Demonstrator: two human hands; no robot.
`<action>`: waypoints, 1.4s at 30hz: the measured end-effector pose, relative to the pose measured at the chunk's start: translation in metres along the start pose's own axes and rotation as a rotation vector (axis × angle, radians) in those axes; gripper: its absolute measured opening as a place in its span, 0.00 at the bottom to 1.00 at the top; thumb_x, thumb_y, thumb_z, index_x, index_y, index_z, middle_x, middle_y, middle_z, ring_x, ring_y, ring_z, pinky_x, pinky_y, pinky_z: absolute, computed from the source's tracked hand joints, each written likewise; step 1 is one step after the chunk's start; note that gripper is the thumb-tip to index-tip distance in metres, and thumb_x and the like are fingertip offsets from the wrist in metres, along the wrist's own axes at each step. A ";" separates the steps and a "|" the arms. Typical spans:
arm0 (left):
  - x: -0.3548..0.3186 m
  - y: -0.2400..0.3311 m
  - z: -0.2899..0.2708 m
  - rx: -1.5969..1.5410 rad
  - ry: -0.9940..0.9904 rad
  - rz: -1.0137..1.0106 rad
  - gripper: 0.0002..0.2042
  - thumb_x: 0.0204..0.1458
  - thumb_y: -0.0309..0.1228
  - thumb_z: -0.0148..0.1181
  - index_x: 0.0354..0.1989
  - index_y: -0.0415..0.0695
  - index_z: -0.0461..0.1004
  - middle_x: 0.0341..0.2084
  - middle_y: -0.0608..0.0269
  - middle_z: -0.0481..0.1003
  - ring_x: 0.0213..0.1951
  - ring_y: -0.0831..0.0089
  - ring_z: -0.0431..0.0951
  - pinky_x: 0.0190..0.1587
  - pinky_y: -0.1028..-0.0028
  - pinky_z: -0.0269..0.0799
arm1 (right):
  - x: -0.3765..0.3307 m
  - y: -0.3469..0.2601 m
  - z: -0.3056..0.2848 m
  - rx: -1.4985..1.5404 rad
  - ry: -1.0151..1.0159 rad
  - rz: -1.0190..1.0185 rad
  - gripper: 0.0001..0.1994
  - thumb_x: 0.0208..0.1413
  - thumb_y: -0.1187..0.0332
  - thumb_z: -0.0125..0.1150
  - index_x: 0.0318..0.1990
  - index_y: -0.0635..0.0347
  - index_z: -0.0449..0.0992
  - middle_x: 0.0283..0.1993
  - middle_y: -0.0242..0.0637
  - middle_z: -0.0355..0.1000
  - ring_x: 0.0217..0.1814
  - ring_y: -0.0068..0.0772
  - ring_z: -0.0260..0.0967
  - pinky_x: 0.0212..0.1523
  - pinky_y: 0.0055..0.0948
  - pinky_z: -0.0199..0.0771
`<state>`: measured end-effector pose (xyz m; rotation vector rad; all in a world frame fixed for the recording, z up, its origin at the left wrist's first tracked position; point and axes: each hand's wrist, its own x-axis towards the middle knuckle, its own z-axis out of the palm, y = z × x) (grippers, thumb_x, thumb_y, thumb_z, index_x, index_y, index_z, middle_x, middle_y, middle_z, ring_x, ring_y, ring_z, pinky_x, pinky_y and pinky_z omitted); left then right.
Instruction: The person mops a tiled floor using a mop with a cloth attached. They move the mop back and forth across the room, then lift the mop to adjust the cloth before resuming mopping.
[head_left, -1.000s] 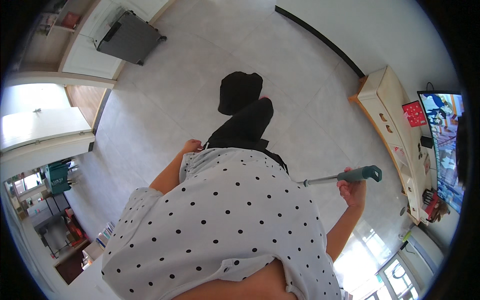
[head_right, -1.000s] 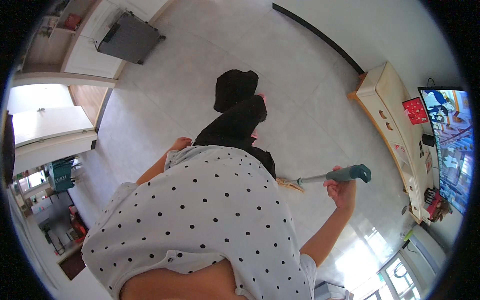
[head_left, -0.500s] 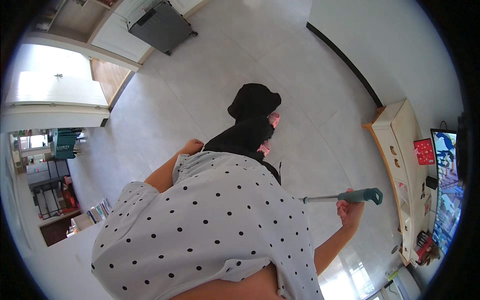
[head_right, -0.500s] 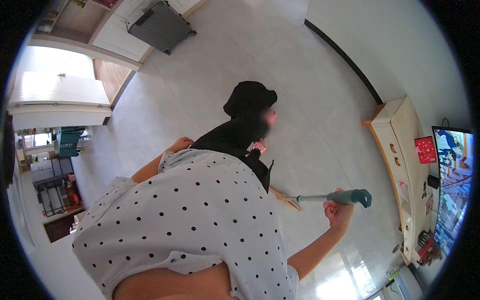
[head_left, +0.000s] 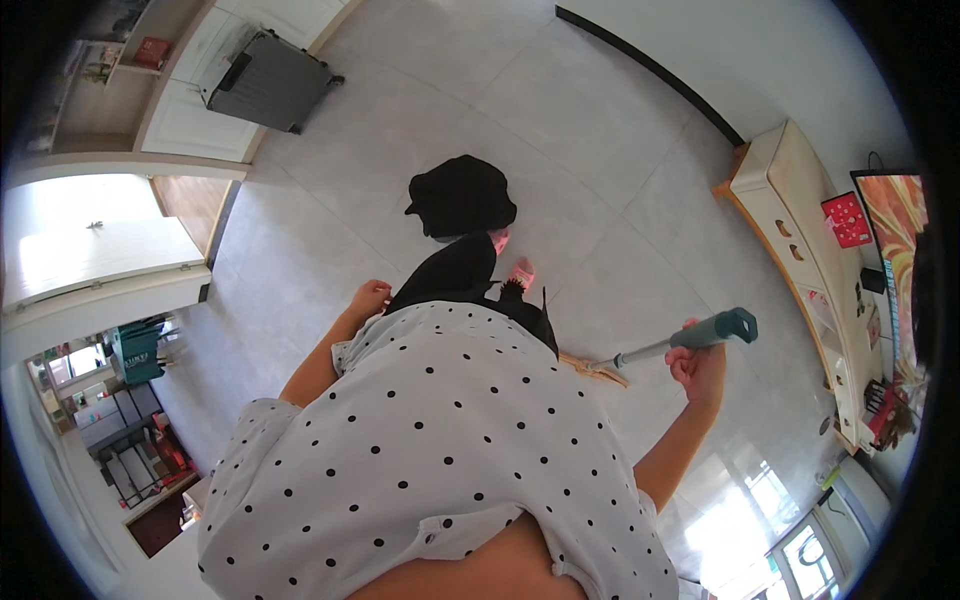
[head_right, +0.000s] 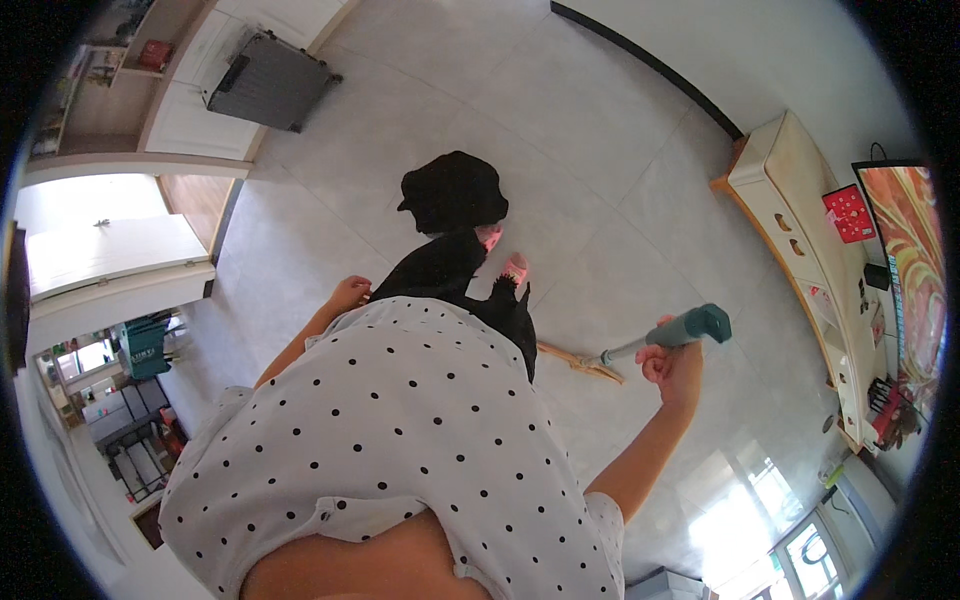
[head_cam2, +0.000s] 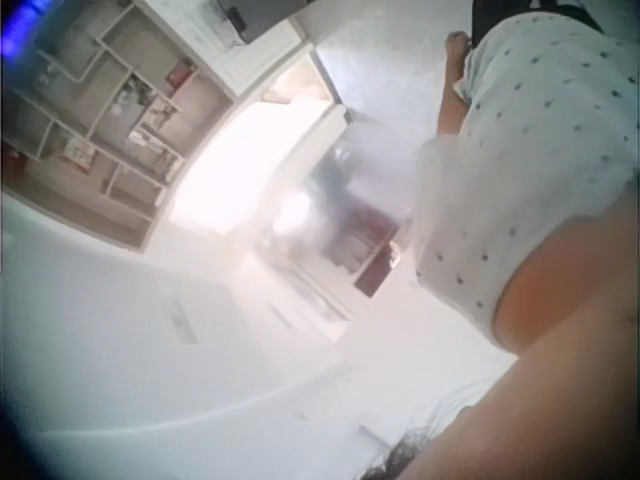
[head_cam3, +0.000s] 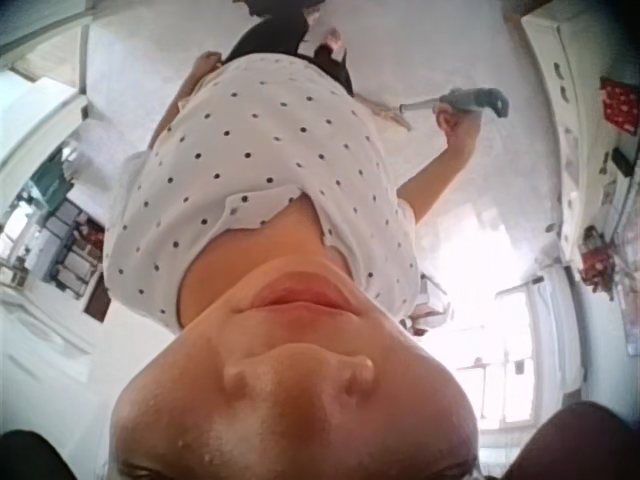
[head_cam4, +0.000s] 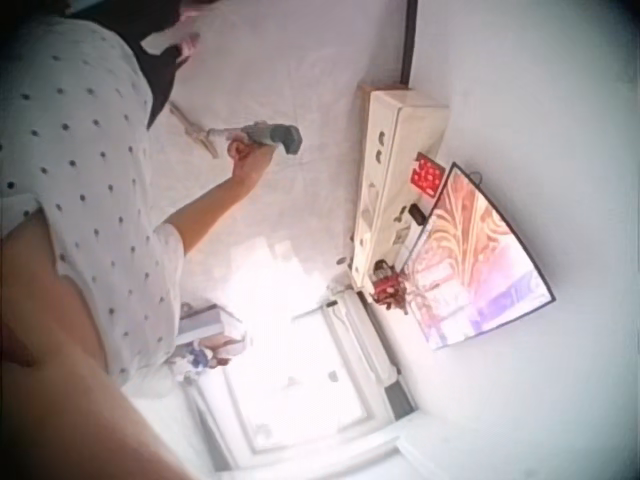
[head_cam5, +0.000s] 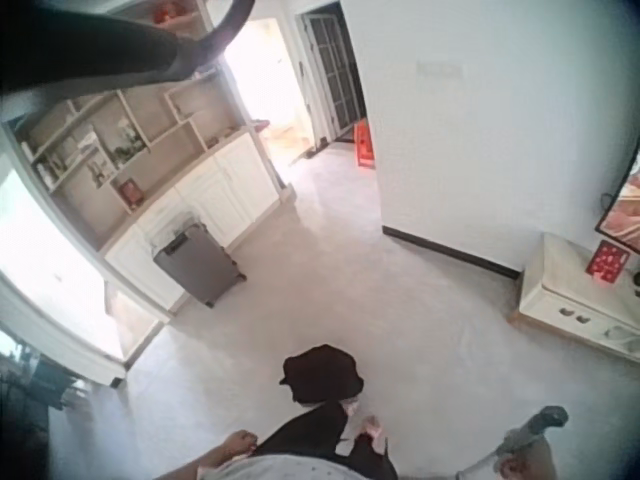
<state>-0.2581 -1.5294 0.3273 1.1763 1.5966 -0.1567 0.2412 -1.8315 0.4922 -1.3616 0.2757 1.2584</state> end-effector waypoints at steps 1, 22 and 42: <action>-0.004 -0.006 0.006 -0.021 0.003 0.020 0.11 0.43 0.28 0.53 0.36 0.40 0.70 0.26 0.60 0.73 0.26 0.73 0.73 0.26 0.77 0.68 | 0.001 -0.001 0.000 -0.008 -0.008 0.018 0.19 0.56 0.50 0.37 0.37 0.57 0.64 0.19 0.33 0.61 0.14 0.28 0.64 0.08 0.15 0.47; -0.004 -0.101 0.014 0.264 0.189 0.001 0.12 0.41 0.30 0.51 0.33 0.38 0.73 0.27 0.54 0.75 0.31 0.66 0.74 0.35 0.71 0.69 | 0.012 -0.010 0.009 -0.091 -0.042 0.079 0.20 0.56 0.50 0.32 0.36 0.56 0.65 0.15 0.45 0.65 0.08 0.27 0.59 0.05 0.15 0.49; 0.052 0.122 -0.027 0.199 -0.209 0.407 0.11 0.43 0.36 0.53 0.25 0.38 0.73 0.22 0.56 0.74 0.26 0.67 0.74 0.30 0.71 0.70 | -0.100 -0.129 0.241 -0.765 -0.582 0.110 0.23 0.57 0.49 0.31 0.37 0.61 0.65 0.14 0.44 0.64 0.12 0.33 0.66 0.08 0.22 0.59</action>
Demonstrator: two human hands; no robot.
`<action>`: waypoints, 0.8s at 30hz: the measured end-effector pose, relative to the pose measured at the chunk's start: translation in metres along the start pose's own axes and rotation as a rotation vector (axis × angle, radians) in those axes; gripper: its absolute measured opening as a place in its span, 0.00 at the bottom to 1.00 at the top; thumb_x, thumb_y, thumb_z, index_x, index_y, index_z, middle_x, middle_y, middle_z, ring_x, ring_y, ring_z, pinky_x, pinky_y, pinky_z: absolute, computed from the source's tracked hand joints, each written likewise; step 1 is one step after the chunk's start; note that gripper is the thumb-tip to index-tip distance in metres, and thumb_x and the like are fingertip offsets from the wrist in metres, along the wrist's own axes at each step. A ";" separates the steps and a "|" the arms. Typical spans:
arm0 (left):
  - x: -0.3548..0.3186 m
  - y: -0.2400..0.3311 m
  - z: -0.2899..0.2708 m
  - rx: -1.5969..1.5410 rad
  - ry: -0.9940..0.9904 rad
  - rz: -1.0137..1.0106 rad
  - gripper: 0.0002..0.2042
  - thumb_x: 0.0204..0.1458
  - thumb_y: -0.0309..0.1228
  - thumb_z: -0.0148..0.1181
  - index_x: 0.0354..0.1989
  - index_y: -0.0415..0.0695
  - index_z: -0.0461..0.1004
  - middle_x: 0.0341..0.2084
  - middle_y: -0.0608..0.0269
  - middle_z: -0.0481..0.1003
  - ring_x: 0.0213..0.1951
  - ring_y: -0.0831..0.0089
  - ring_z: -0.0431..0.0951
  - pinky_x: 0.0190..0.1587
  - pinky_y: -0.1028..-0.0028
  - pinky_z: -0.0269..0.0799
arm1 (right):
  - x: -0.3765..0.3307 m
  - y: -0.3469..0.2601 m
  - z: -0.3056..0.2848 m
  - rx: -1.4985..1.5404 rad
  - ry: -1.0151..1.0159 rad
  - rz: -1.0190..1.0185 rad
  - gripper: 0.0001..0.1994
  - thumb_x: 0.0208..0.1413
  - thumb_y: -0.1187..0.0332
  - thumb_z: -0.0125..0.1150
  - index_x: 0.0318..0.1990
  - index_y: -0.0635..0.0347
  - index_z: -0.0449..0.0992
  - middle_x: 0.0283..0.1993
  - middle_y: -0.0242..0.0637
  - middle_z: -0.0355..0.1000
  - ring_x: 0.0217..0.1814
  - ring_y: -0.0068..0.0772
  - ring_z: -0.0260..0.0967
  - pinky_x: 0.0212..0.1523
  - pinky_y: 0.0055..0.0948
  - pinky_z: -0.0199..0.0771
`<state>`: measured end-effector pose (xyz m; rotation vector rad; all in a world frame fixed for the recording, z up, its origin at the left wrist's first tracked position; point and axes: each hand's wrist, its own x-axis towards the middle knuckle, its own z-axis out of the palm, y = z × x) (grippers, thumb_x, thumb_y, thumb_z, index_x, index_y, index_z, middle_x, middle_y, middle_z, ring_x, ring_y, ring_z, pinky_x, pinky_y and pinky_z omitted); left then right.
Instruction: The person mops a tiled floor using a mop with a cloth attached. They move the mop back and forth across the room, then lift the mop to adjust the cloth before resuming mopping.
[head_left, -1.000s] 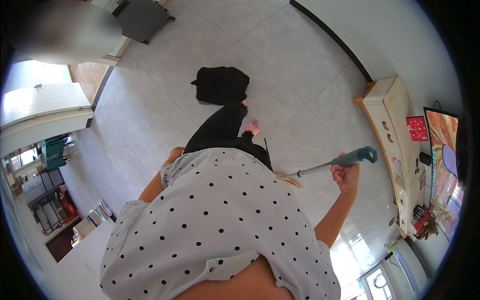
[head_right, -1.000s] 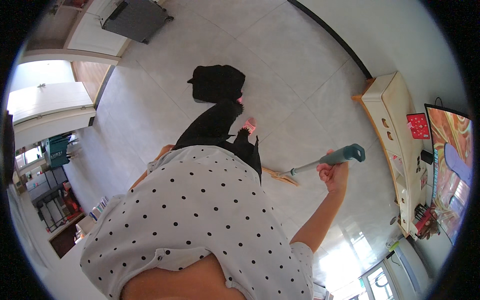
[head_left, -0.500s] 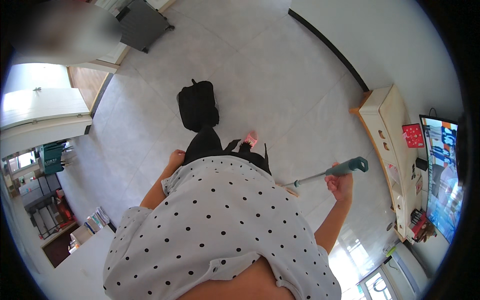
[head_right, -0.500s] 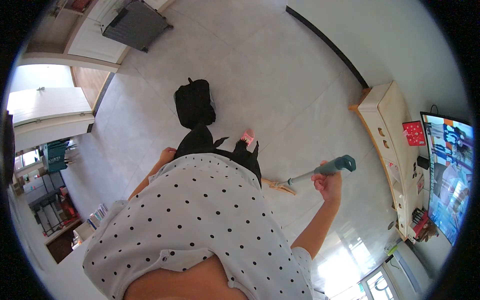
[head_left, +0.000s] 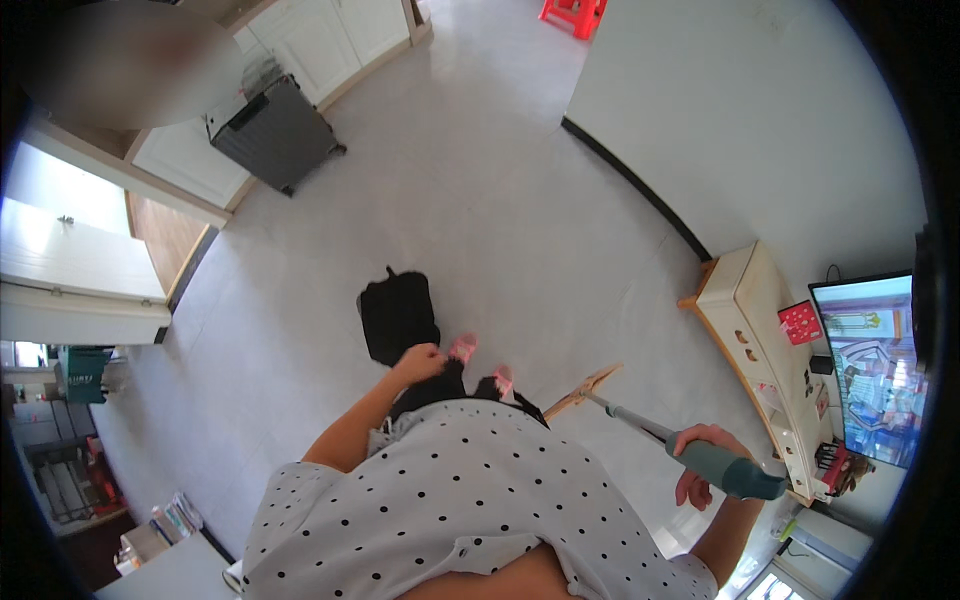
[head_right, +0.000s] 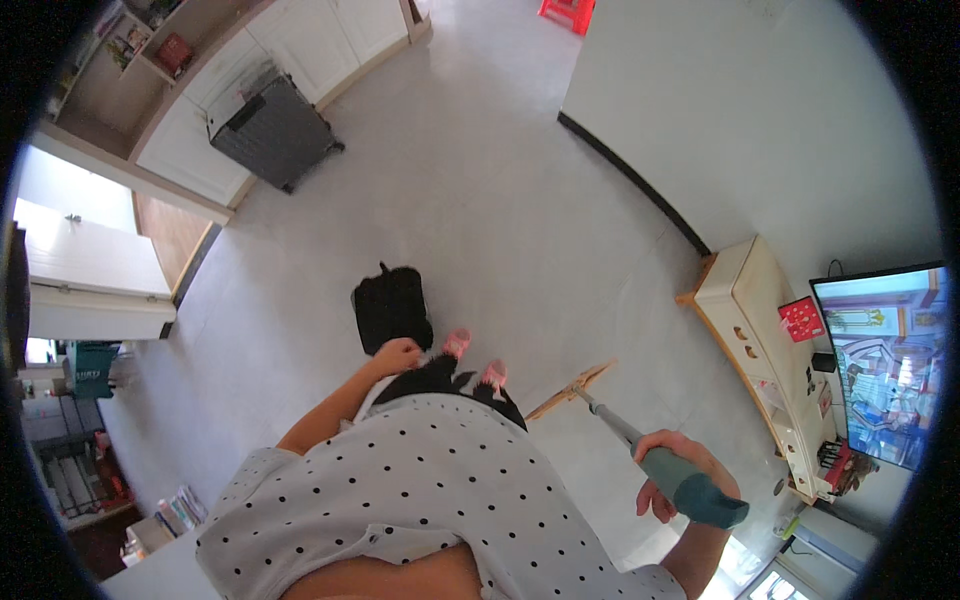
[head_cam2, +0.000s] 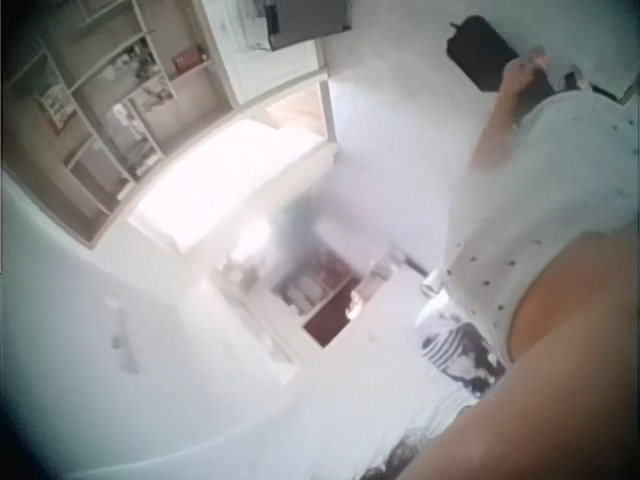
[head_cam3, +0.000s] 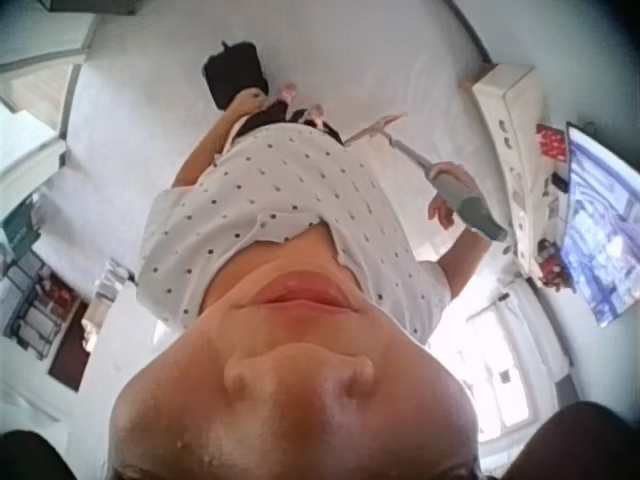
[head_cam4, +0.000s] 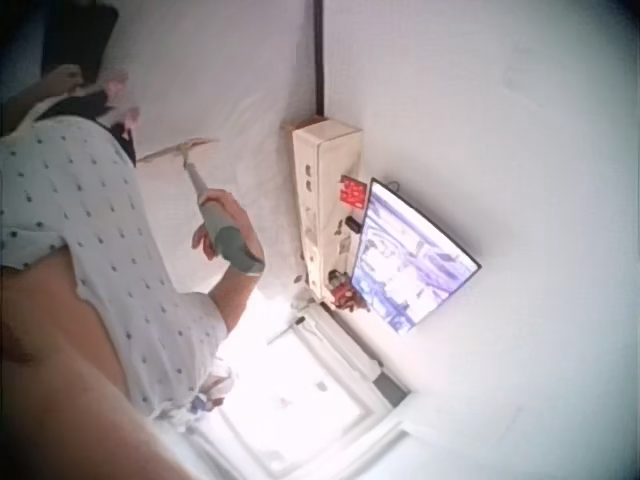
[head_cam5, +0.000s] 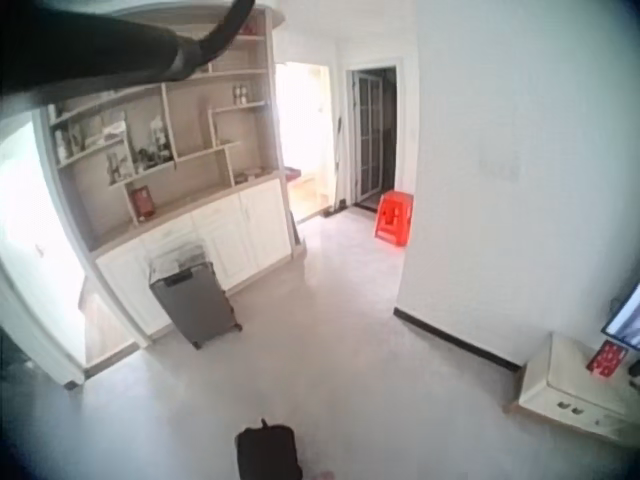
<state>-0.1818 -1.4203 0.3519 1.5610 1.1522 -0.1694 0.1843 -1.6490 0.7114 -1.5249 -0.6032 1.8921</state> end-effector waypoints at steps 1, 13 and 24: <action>0.007 0.051 -0.006 -0.138 -0.139 0.039 0.12 0.44 0.35 0.53 0.25 0.37 0.72 0.20 0.58 0.73 0.23 0.71 0.73 0.28 0.72 0.70 | 0.003 -0.010 0.016 0.011 0.076 0.041 0.22 0.56 0.50 0.33 0.36 0.62 0.66 0.16 0.43 0.64 0.14 0.34 0.67 0.09 0.22 0.61; 0.115 0.180 0.004 -1.535 -0.809 -0.307 0.22 0.49 0.41 0.53 0.45 0.36 0.58 0.38 0.50 0.68 0.42 0.60 0.70 0.50 0.63 0.65 | 0.206 -0.035 0.061 0.094 -0.122 0.020 0.09 0.51 0.66 0.46 0.38 0.57 0.66 0.33 0.37 0.65 0.31 0.30 0.69 0.30 0.25 0.71; 0.285 0.022 -0.012 -0.734 0.060 -0.113 0.11 0.49 0.31 0.48 0.25 0.33 0.66 0.19 0.54 0.68 0.22 0.62 0.70 0.23 0.63 0.70 | 0.357 0.042 0.056 0.574 0.096 0.222 0.18 0.52 0.71 0.41 0.53 0.57 0.56 0.29 0.43 0.65 0.23 0.27 0.64 0.24 0.25 0.69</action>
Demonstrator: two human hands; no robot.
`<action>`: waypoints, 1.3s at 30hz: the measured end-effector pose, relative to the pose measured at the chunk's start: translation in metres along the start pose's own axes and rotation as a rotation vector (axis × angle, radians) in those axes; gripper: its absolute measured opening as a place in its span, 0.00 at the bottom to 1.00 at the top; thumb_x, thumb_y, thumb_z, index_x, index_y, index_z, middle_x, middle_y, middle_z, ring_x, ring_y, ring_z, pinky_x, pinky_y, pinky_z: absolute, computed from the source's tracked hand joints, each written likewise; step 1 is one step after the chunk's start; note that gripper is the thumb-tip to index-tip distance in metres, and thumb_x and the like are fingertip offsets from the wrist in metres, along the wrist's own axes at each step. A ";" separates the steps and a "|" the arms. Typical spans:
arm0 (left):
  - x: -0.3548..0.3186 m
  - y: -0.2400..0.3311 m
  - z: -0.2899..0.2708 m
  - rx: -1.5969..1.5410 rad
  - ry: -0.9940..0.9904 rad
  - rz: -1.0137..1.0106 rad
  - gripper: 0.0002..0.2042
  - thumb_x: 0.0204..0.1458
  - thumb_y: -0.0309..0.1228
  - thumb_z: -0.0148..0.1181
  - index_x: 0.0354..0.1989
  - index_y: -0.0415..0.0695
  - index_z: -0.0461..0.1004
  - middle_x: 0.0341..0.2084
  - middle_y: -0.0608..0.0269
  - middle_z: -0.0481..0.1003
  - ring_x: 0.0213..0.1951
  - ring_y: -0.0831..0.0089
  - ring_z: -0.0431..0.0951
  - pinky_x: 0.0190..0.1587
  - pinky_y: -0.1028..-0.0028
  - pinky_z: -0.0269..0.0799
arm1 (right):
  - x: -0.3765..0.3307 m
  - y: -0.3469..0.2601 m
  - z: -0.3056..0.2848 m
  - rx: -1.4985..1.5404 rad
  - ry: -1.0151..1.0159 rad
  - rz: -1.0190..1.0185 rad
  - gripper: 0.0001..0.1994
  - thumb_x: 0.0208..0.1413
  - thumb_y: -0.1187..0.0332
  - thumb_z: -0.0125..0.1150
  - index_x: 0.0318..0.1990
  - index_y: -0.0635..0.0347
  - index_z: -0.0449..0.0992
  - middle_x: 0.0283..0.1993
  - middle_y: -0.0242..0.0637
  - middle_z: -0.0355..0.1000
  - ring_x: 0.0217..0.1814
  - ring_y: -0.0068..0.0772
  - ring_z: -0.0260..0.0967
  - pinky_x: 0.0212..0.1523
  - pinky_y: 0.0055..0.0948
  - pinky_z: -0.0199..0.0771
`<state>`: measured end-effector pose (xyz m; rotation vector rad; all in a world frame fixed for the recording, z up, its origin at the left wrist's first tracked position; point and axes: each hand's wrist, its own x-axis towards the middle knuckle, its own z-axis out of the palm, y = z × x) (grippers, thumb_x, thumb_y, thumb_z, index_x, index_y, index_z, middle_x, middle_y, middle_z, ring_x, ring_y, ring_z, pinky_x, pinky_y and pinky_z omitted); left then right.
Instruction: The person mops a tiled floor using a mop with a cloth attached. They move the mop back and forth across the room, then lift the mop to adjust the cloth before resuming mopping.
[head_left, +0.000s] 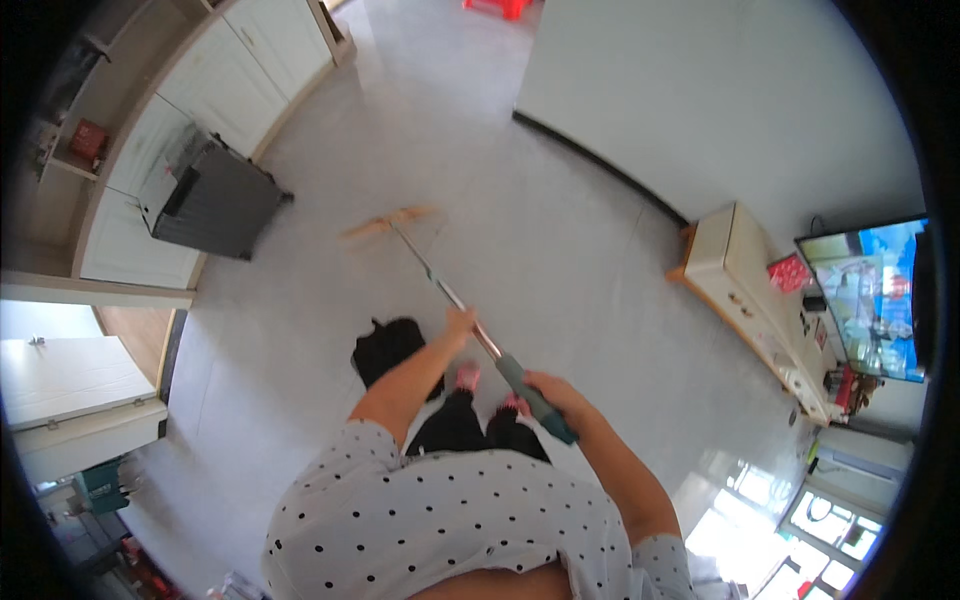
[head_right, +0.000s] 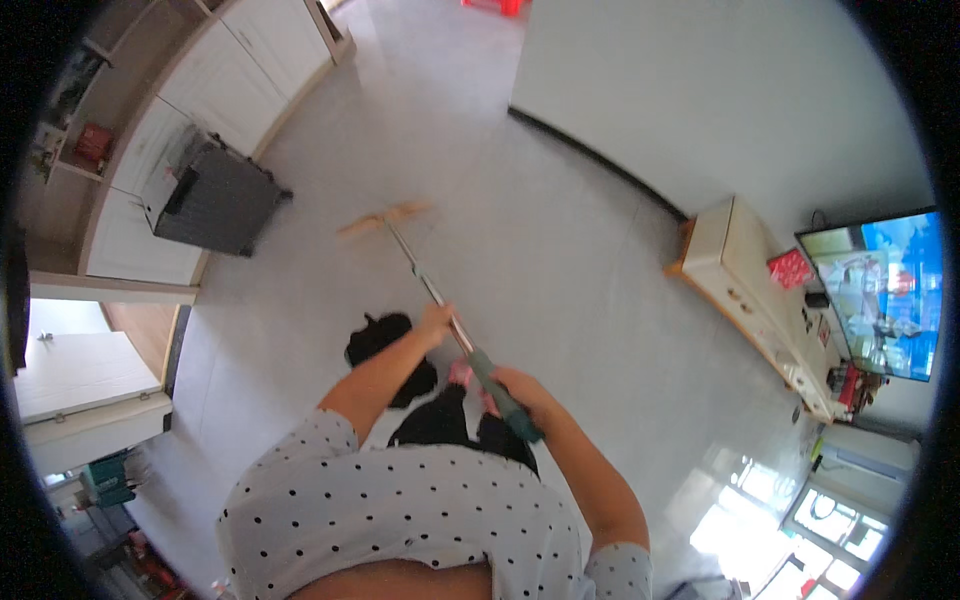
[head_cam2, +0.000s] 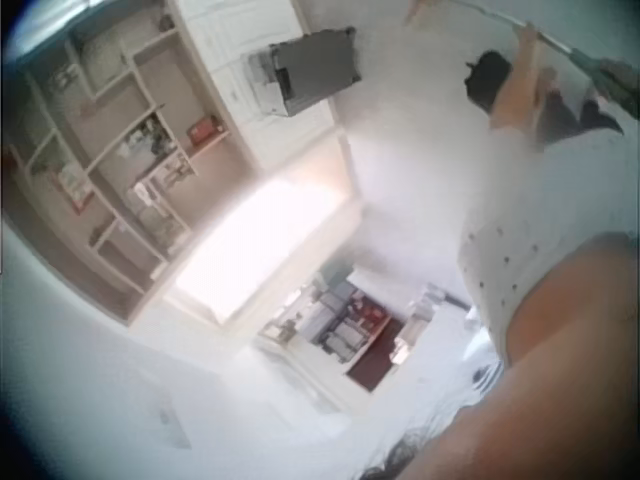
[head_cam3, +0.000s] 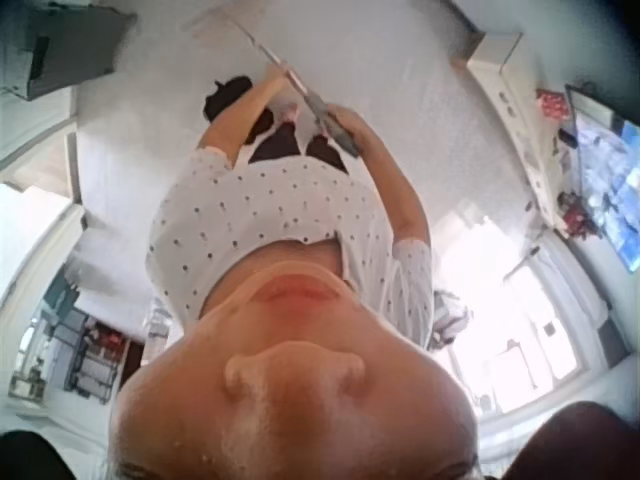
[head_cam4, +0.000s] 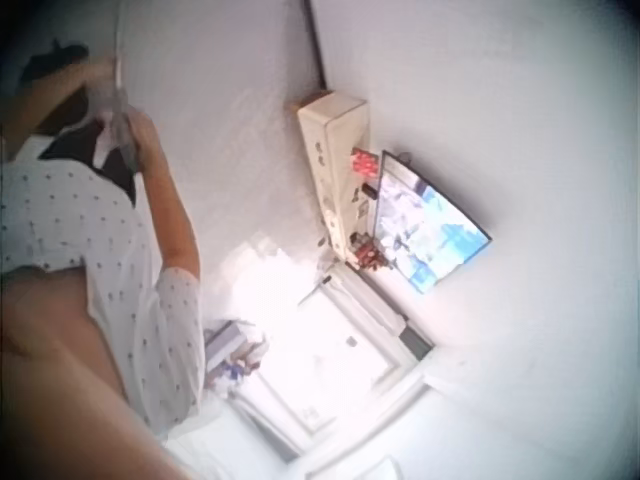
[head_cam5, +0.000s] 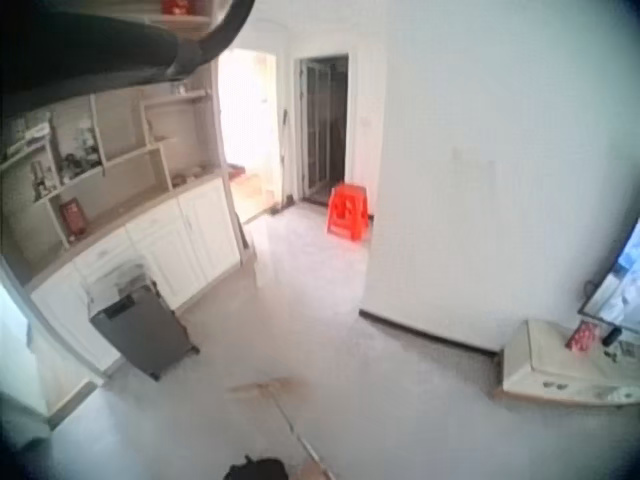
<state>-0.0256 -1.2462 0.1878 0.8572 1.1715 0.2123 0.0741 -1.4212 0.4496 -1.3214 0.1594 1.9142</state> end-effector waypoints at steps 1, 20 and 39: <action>-0.008 0.010 -0.007 -0.034 -0.020 -0.060 0.11 0.50 0.31 0.47 0.28 0.32 0.64 0.20 0.52 0.67 0.22 0.61 0.70 0.25 0.61 0.71 | 0.016 0.011 -0.008 -0.015 -0.046 0.030 0.18 0.52 0.70 0.42 0.52 0.58 0.57 0.29 0.42 0.65 0.22 0.26 0.64 0.23 0.25 0.69; -0.158 -0.205 0.186 0.457 -0.414 -0.785 0.15 0.48 0.33 0.45 0.33 0.30 0.58 0.23 0.46 0.70 0.22 0.54 0.75 0.23 0.56 0.75 | -0.161 0.198 -0.126 0.431 0.275 0.047 0.20 0.53 0.60 0.48 0.51 0.61 0.59 0.30 0.32 0.67 0.23 0.18 0.63 0.23 0.16 0.65; -0.069 -0.059 0.269 0.330 -0.360 -0.534 0.11 0.44 0.32 0.52 0.30 0.38 0.62 0.18 0.58 0.66 0.17 0.67 0.70 0.20 0.67 0.69 | -0.113 0.085 -0.211 0.856 -0.049 0.010 0.13 0.55 0.66 0.46 0.47 0.55 0.56 0.29 0.38 0.61 0.21 0.21 0.55 0.19 0.16 0.58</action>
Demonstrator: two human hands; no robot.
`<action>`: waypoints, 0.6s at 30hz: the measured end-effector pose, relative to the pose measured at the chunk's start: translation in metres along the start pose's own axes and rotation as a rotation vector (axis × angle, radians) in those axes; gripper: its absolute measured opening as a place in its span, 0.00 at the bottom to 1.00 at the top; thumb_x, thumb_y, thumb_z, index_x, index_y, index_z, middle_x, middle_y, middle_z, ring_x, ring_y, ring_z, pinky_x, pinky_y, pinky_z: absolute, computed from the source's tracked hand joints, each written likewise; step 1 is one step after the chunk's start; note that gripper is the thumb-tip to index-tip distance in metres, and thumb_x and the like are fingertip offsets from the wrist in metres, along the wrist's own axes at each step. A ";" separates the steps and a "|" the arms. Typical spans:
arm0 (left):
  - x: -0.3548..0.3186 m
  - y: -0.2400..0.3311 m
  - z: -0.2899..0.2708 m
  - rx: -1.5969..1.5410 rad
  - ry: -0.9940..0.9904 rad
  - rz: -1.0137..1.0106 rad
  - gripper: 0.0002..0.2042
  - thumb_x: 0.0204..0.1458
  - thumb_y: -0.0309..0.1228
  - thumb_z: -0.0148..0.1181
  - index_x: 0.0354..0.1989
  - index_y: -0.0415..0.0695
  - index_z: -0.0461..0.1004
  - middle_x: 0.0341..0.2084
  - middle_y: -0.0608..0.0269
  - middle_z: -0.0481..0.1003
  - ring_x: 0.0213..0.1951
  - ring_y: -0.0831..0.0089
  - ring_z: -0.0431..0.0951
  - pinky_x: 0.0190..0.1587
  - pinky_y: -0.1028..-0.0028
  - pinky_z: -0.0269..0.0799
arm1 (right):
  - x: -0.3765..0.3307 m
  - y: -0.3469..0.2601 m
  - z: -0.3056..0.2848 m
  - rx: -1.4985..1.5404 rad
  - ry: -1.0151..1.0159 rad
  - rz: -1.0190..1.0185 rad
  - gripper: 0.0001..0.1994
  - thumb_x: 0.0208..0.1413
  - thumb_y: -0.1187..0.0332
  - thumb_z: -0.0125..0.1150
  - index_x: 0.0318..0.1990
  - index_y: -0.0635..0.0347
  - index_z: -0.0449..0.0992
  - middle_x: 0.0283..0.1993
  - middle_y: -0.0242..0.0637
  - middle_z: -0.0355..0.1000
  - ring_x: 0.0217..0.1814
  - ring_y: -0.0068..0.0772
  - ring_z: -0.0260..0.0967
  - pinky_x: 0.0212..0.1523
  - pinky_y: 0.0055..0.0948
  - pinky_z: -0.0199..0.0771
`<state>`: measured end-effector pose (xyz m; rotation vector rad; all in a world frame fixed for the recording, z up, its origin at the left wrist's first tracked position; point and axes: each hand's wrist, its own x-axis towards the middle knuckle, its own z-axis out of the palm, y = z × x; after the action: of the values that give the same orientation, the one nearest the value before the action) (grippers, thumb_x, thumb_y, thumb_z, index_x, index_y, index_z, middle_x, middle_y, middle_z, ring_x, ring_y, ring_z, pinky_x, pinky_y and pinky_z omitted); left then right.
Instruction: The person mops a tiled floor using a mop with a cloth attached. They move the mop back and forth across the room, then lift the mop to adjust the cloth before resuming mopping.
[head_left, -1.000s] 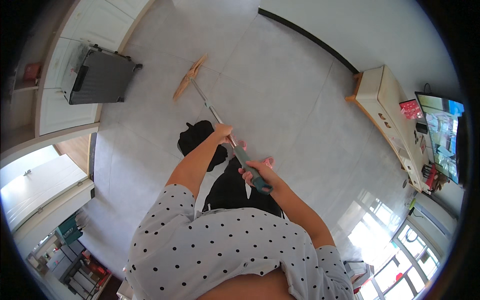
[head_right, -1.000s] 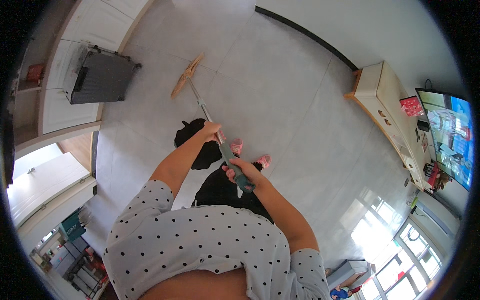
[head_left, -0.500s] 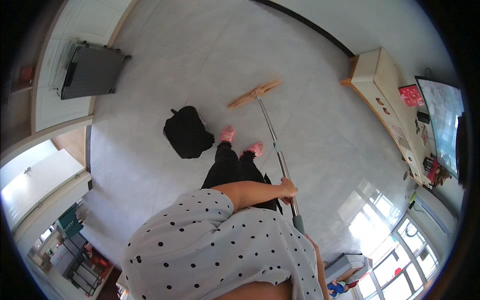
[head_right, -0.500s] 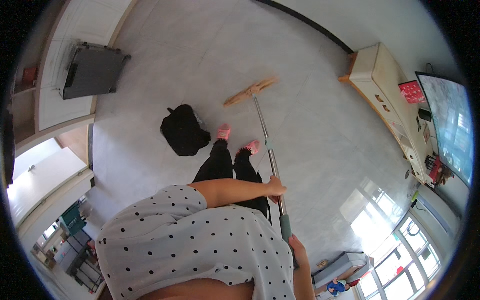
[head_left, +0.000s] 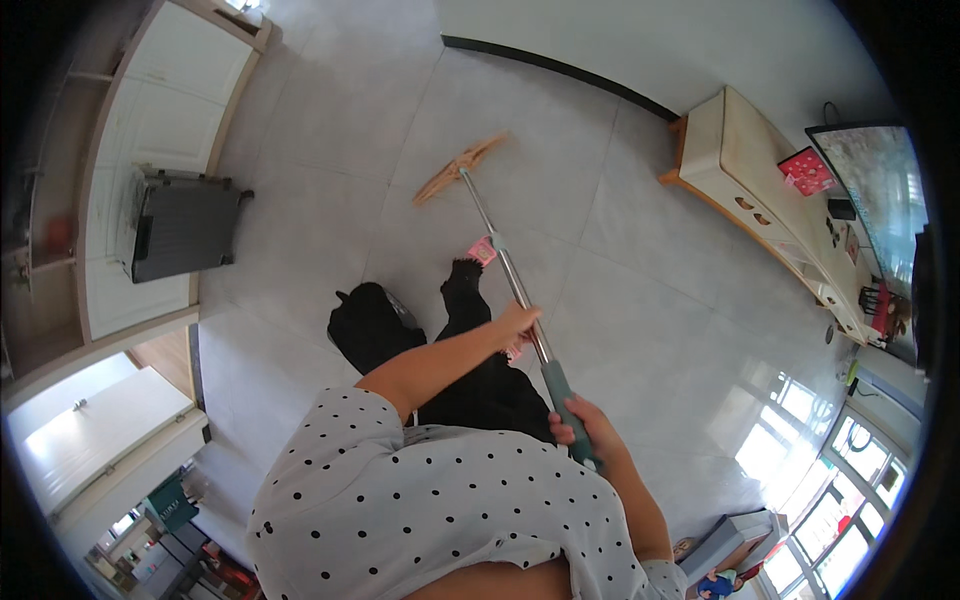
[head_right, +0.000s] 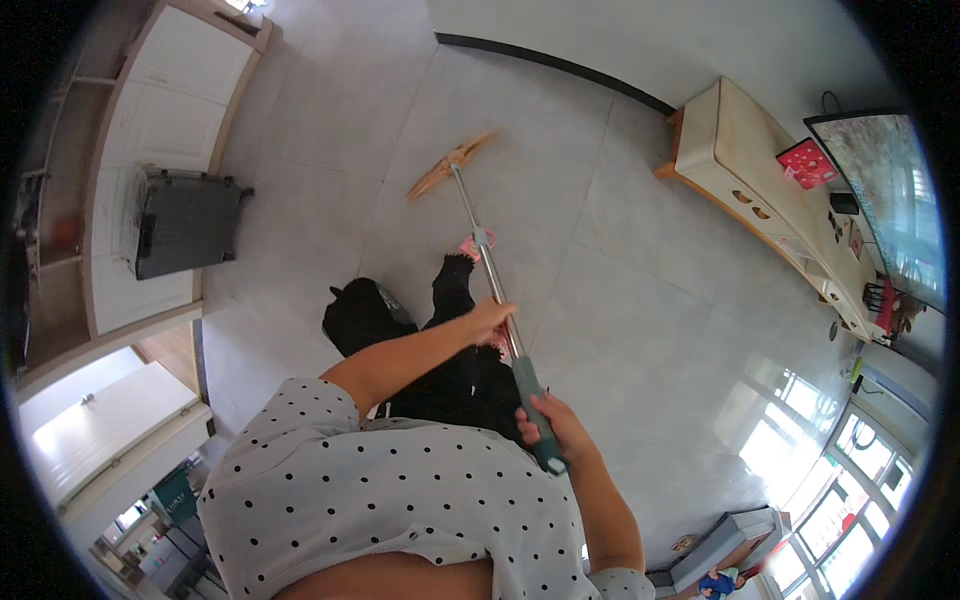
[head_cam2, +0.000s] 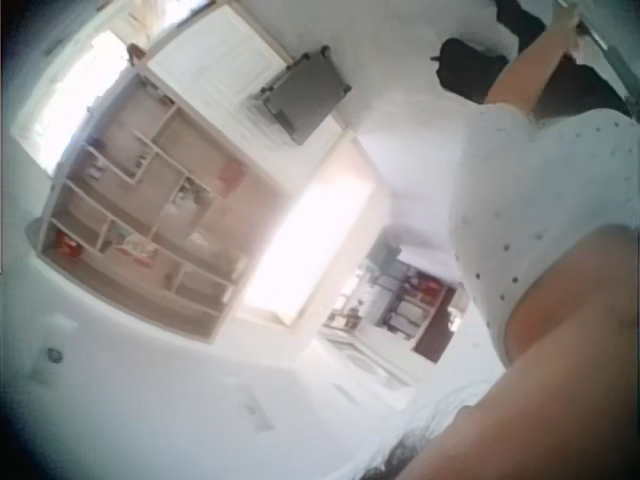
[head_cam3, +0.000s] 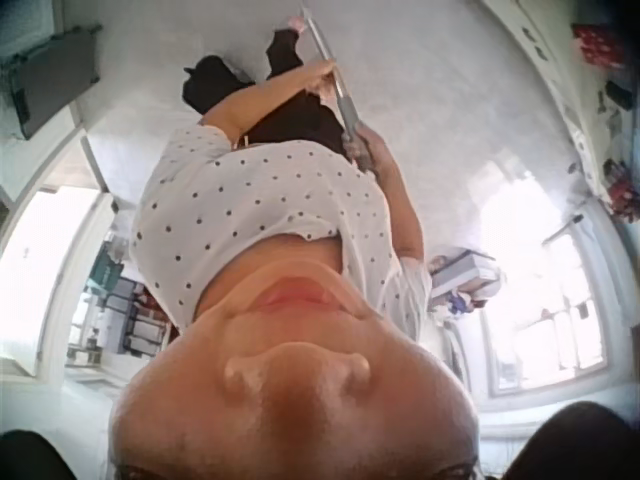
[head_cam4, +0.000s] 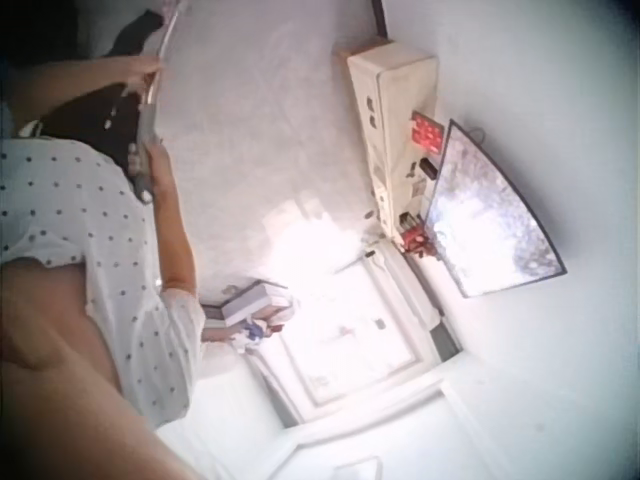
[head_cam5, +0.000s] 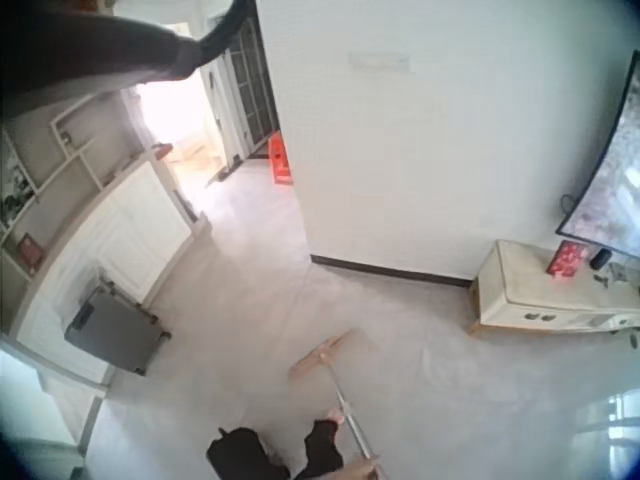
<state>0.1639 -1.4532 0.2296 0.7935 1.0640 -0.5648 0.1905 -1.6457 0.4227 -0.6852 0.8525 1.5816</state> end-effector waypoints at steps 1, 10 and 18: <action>-0.005 0.031 -0.010 0.001 0.041 0.035 0.08 0.44 0.30 0.51 0.25 0.38 0.64 0.15 0.60 0.65 0.16 0.68 0.68 0.16 0.71 0.64 | 0.018 -0.017 0.012 0.033 -0.060 0.022 0.14 0.55 0.67 0.46 0.47 0.55 0.56 0.29 0.38 0.61 0.21 0.22 0.56 0.19 0.17 0.59; 0.117 0.224 -0.145 -0.446 0.212 0.165 0.12 0.49 0.38 0.49 0.27 0.41 0.62 0.18 0.60 0.66 0.22 0.66 0.71 0.30 0.63 0.72 | 0.169 -0.186 0.173 -0.013 0.045 0.057 0.10 0.53 0.69 0.47 0.37 0.66 0.59 0.28 0.37 0.61 0.21 0.21 0.58 0.19 0.17 0.66; 0.181 0.366 -0.171 -0.835 0.235 0.271 0.09 0.51 0.34 0.43 0.26 0.43 0.57 0.17 0.61 0.60 0.14 0.71 0.62 0.20 0.71 0.69 | 0.257 -0.301 0.221 0.023 -0.120 -0.006 0.08 0.52 0.72 0.50 0.35 0.63 0.58 0.28 0.36 0.61 0.20 0.18 0.56 0.14 0.14 0.60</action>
<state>0.4131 -1.1024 0.1262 0.2498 1.2433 0.2220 0.4465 -1.2954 0.2927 -0.5698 0.7784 1.5889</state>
